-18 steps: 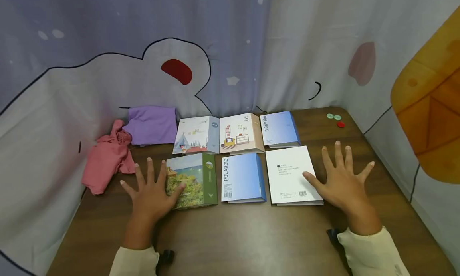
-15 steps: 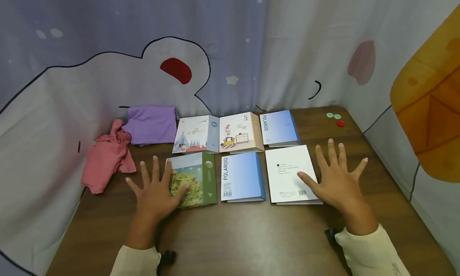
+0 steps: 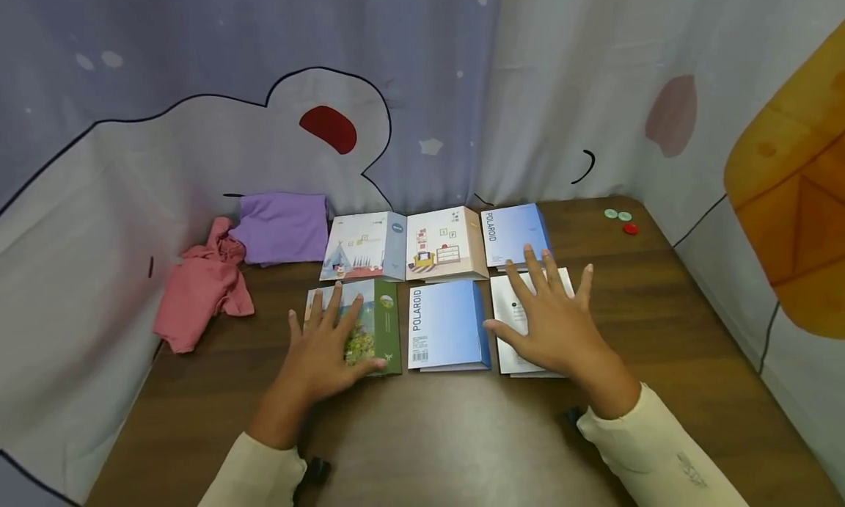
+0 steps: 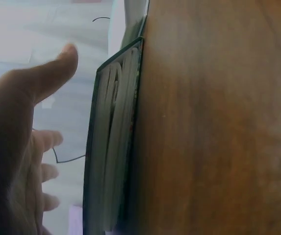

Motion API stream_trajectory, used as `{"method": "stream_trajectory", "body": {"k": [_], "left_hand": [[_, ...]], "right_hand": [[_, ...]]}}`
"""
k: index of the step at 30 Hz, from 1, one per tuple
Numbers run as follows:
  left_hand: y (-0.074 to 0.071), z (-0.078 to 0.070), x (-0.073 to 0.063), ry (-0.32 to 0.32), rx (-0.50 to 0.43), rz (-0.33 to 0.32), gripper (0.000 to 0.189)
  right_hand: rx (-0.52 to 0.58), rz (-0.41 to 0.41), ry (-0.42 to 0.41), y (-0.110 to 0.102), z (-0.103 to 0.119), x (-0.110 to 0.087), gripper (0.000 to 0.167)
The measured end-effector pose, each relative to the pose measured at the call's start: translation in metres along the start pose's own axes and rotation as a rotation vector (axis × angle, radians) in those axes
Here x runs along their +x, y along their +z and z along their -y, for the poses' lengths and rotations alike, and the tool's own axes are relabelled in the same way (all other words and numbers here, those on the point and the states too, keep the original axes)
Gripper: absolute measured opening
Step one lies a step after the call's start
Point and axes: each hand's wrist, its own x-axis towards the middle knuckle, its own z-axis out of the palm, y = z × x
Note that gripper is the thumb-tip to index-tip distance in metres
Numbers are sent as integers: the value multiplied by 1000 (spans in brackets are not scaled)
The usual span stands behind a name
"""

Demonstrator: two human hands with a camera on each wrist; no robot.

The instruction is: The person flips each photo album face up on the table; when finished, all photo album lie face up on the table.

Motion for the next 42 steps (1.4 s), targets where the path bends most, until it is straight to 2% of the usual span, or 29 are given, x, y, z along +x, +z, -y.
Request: {"method": "stream_trajectory", "body": {"k": [5, 10, 15, 21, 28, 42], "left_hand": [[4, 1, -1, 68, -34, 18, 121], [11, 3, -1, 128, -98, -10, 123], [17, 8, -3, 143, -118, -35, 125], [21, 9, -2, 161, -152, -52, 125], [27, 14, -3, 142, -171, -28, 127], [31, 10, 0, 147, -104, -13, 121]], "right_hand": [[44, 6, -90, 11, 36, 15, 102], [101, 37, -155, 22, 69, 34, 95], [137, 122, -175, 31, 95, 53, 89], [162, 192, -198, 43, 116, 67, 87], [129, 254, -247, 61, 130, 69, 85], [117, 298, -264, 76, 132, 66, 83]]}}
